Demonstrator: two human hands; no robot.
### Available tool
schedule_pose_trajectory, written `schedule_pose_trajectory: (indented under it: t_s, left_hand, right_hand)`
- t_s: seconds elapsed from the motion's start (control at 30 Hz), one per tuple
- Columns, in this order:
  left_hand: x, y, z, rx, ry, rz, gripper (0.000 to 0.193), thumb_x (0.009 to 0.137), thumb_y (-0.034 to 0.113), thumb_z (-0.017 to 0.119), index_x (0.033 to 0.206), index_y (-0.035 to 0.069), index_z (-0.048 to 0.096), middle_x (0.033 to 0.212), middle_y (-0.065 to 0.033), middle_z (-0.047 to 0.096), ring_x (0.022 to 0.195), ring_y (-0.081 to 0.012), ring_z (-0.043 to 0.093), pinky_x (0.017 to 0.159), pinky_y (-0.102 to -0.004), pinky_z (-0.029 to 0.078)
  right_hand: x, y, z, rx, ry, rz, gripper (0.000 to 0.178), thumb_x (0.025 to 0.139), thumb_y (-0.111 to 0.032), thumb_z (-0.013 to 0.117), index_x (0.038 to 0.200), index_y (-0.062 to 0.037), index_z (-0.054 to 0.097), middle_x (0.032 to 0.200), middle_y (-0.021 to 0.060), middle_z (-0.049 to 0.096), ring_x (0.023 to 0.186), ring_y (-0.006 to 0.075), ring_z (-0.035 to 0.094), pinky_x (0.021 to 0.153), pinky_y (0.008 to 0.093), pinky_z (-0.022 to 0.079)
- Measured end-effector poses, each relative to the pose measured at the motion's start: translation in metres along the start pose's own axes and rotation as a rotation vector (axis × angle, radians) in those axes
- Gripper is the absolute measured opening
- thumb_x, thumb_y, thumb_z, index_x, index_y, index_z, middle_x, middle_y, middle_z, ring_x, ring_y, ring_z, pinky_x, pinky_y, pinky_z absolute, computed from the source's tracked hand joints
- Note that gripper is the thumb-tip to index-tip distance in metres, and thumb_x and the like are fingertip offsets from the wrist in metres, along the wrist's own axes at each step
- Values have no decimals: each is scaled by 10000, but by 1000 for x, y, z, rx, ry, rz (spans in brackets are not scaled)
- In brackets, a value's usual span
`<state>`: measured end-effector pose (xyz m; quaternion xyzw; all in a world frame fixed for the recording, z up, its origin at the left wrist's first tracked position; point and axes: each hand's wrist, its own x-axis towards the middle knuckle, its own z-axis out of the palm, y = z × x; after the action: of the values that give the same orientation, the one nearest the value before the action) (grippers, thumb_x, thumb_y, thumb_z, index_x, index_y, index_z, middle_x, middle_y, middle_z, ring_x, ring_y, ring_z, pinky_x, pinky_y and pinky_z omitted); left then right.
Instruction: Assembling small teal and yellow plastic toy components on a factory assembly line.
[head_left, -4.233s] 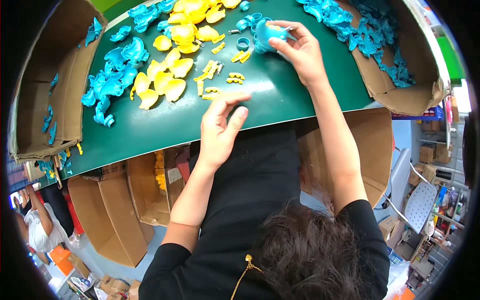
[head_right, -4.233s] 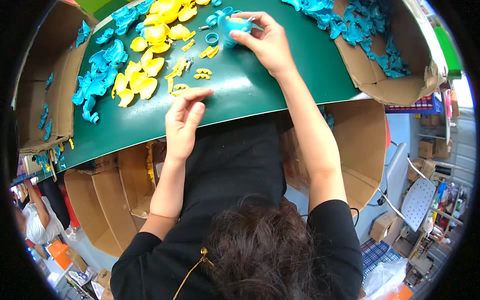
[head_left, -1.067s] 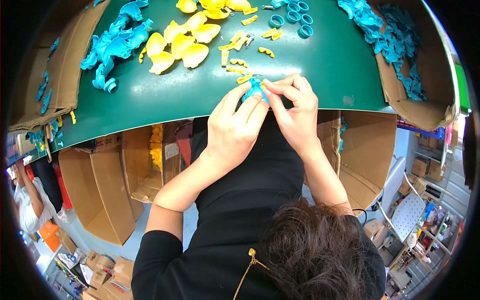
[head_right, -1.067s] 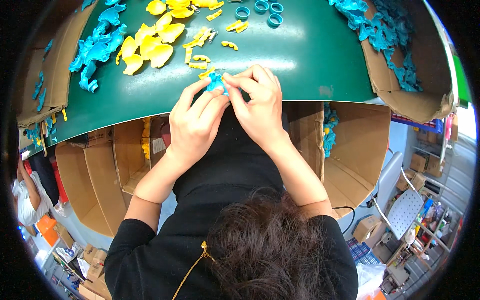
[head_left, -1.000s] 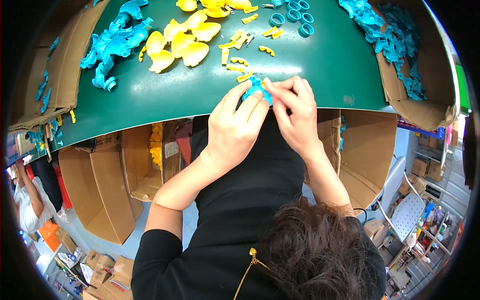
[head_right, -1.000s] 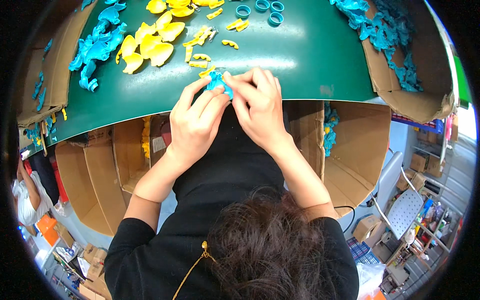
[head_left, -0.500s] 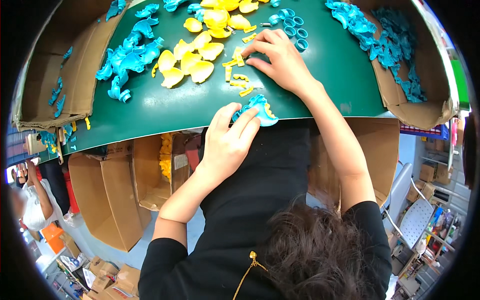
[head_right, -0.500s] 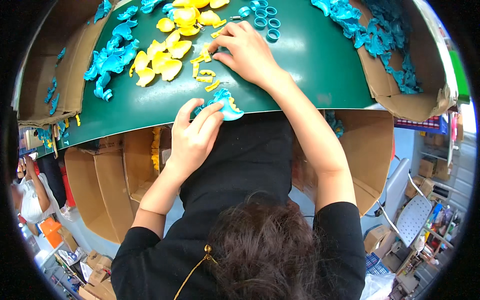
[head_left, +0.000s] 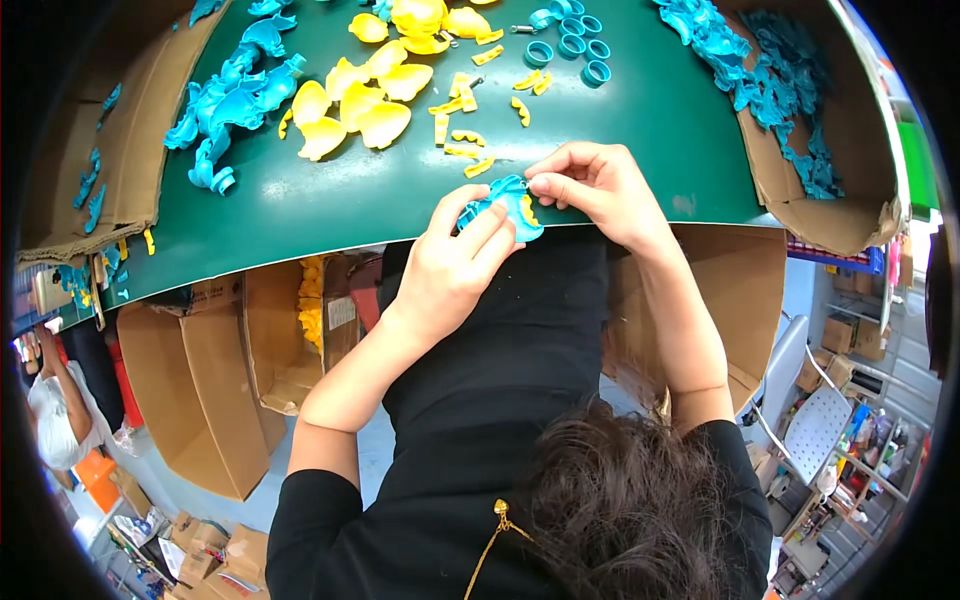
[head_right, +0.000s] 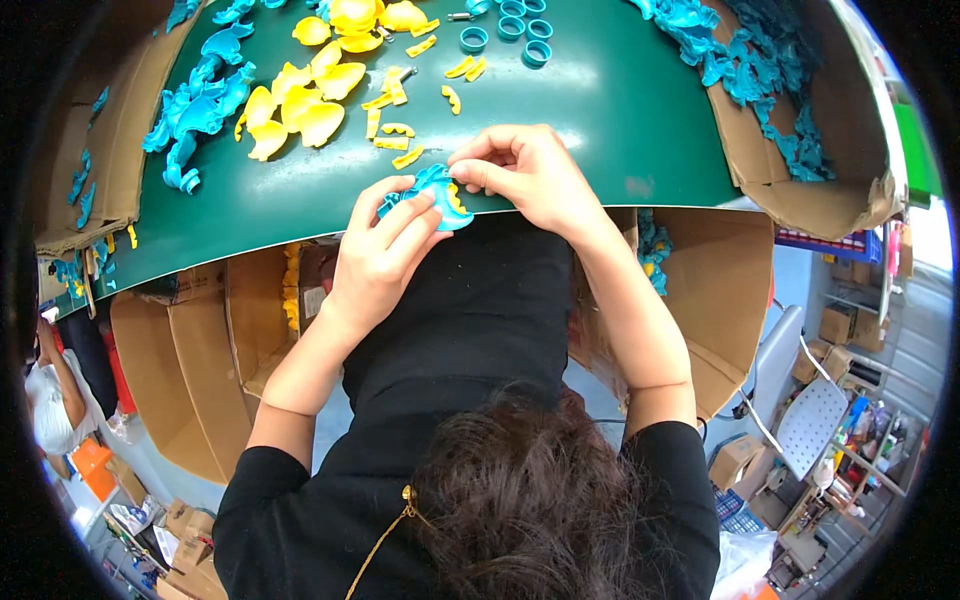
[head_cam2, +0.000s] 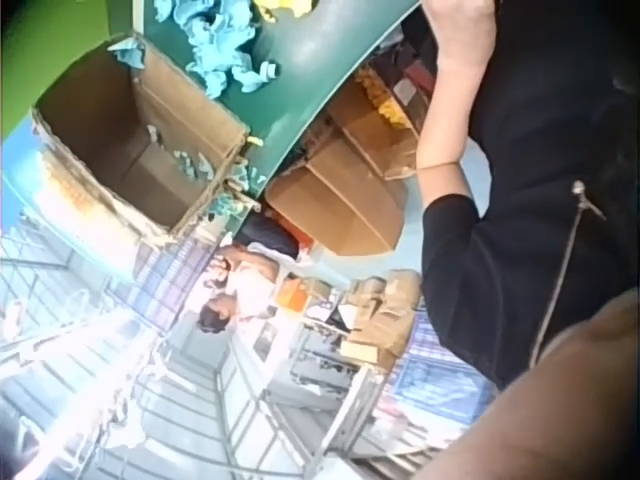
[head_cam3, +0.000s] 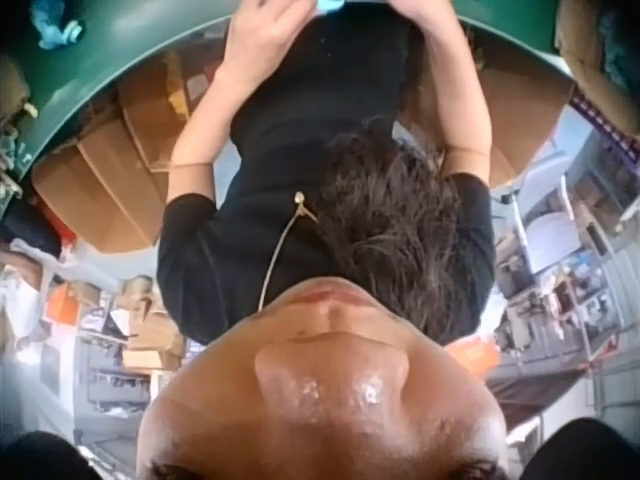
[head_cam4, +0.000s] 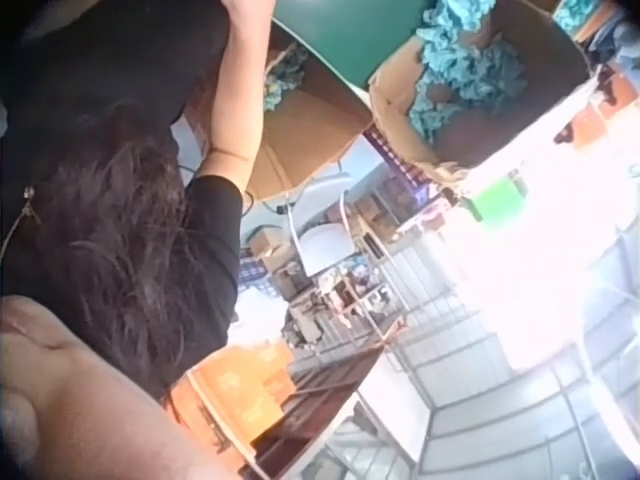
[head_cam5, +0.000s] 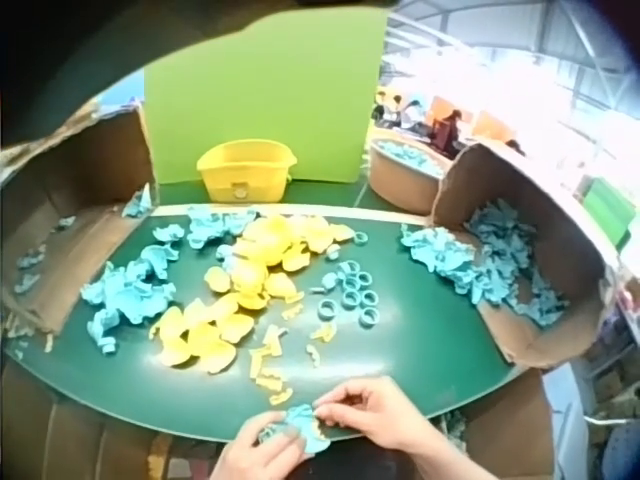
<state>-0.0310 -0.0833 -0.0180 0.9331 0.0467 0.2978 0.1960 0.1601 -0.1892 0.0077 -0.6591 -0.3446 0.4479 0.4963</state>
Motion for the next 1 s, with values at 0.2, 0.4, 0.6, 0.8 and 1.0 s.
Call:
schedule_pose_trajectory:
  t_s: [0.2,0.4,0.6,0.8,1.0]
  left_hand:
    - [-1,-6,0,-30,-4,23,273,701,88,813,934,23,688,1026,-93,683,1073,-334,608,872,-410,539]
    - [-4,-24,-4,-52,-28,123,251,724,137,788,928,37,681,1059,-71,678,1065,-316,618,865,-374,564]
    - [-2,-38,-9,-109,-92,263,233,731,138,793,911,56,669,1070,-42,677,1086,-310,617,774,-338,592]
    - [-2,-26,-9,49,7,266,156,752,154,752,861,113,649,1060,-7,666,1191,-273,560,1028,-471,483]
    - [-13,-16,1,226,111,190,86,769,132,707,815,142,634,979,19,681,1159,-220,543,1090,-501,396]
  right_hand:
    - [9,-6,-7,-49,-107,18,141,891,-59,720,975,50,687,856,71,707,750,93,660,676,226,544]
    - [37,-31,-17,-303,-348,107,212,814,-42,786,944,37,638,708,51,686,588,80,637,542,212,512]
    - [66,-57,-16,-536,-612,112,242,782,-99,823,905,24,655,670,59,679,519,83,616,500,211,491]
    - [114,-62,13,-784,38,-539,241,844,-295,760,864,-56,732,755,63,709,693,171,685,620,319,521]
    - [131,-34,45,-1052,371,-619,253,783,-294,796,919,-89,737,916,66,702,841,250,682,752,370,539]
